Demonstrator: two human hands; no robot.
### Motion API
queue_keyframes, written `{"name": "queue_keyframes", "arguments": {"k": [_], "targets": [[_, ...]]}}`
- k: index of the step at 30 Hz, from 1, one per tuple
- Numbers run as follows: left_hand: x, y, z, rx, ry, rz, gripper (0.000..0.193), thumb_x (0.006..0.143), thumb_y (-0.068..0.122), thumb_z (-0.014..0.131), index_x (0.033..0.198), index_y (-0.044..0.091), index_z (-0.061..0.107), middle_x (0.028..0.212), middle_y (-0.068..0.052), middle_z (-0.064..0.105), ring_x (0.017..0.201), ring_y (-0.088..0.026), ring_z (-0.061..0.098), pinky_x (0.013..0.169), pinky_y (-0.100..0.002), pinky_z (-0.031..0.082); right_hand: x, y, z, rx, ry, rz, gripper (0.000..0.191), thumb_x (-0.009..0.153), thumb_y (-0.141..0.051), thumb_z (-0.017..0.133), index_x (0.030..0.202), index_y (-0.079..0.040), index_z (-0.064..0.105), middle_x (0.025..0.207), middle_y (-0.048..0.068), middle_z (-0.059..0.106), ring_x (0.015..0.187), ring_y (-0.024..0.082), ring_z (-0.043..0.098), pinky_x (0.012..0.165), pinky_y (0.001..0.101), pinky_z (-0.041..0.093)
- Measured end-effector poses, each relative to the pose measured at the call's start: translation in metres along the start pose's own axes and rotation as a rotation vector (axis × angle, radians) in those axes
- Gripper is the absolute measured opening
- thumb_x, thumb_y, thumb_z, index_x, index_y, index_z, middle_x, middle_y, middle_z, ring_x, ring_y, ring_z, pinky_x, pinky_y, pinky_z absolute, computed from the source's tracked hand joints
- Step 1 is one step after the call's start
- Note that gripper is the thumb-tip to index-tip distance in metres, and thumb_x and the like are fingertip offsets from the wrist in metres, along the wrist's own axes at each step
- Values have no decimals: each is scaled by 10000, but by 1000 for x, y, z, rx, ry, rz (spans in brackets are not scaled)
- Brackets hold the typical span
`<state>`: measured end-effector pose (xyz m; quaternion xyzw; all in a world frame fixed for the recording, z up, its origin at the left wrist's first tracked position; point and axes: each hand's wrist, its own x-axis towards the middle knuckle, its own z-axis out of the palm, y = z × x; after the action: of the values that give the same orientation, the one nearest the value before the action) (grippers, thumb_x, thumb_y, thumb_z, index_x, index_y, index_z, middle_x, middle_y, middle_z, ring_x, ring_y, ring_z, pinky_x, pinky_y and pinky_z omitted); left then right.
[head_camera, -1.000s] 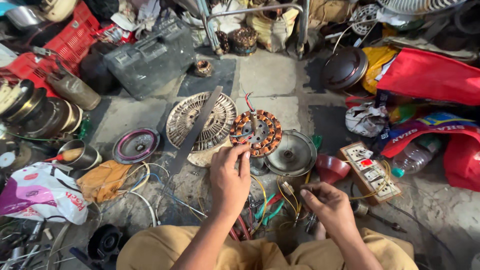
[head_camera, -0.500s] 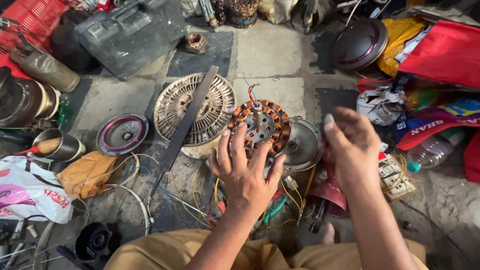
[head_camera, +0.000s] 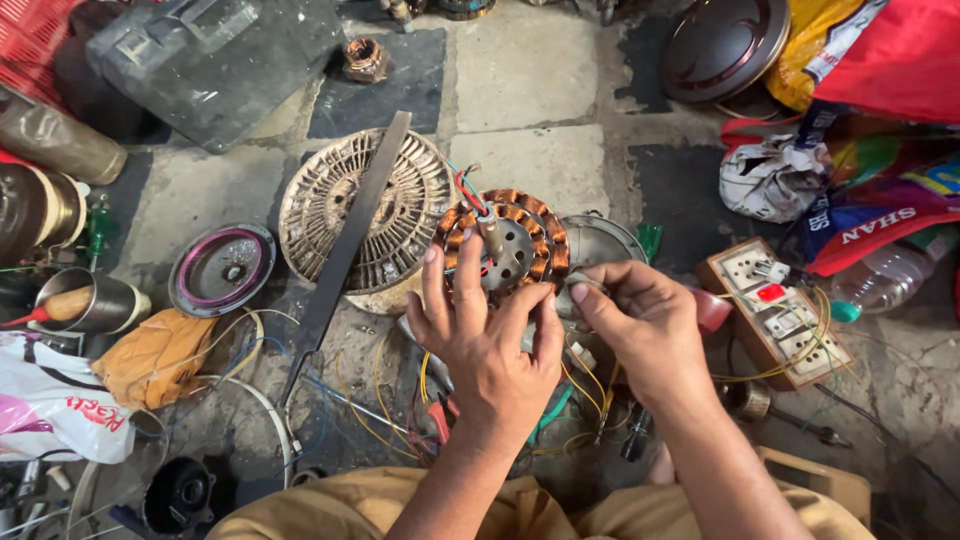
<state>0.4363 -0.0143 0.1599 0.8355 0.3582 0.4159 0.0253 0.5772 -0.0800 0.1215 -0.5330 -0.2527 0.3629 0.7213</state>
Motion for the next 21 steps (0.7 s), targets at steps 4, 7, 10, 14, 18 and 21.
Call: {"name": "queue_keyframes", "arguments": {"k": [4,7,10,14,18,21], "targets": [[-2,-2,1,1,-17,8,134,920,315,754,1035,249,775,1547,-160,488,1515,-444,317,1190,-673,190,-5,-3,7,-121,39,57,123,921,-51,756,1004,36,728,815,6,704,674,37,578,593,202,479],[-2,-3,2,-2,-30,2,149,901,309,766,1041,256,771,1553,-162,477,1514,-440,315,1186,-677,174,-8,-7,11,-157,41,57,145,908,-63,746,1020,29,746,841,-7,723,697,18,593,611,188,496],[-3,-4,2,-9,-40,7,160,902,303,776,1055,256,765,1569,-162,464,1522,-433,304,1193,-672,167,-10,-9,13,-224,46,42,154,921,-74,744,1038,25,759,859,-5,724,717,11,586,623,181,490],[-6,-5,4,-11,-37,2,165,910,295,783,1066,247,758,1586,-143,457,1532,-414,294,1211,-666,160,-8,-7,13,-163,26,10,166,925,-79,750,1057,21,746,889,9,724,732,22,590,639,176,491],[-8,-8,5,2,-29,27,186,894,298,796,1071,254,757,1591,-119,456,1528,-398,301,1219,-658,159,-5,-2,12,-116,12,-24,146,921,-71,746,1039,12,724,938,18,737,768,32,615,673,183,507],[-8,-8,6,-5,-34,24,188,863,289,800,1039,242,752,1582,-123,454,1513,-401,308,1207,-661,157,-3,1,12,-237,-12,-134,78,950,-57,726,984,9,704,960,9,728,830,34,608,738,192,502]]}}
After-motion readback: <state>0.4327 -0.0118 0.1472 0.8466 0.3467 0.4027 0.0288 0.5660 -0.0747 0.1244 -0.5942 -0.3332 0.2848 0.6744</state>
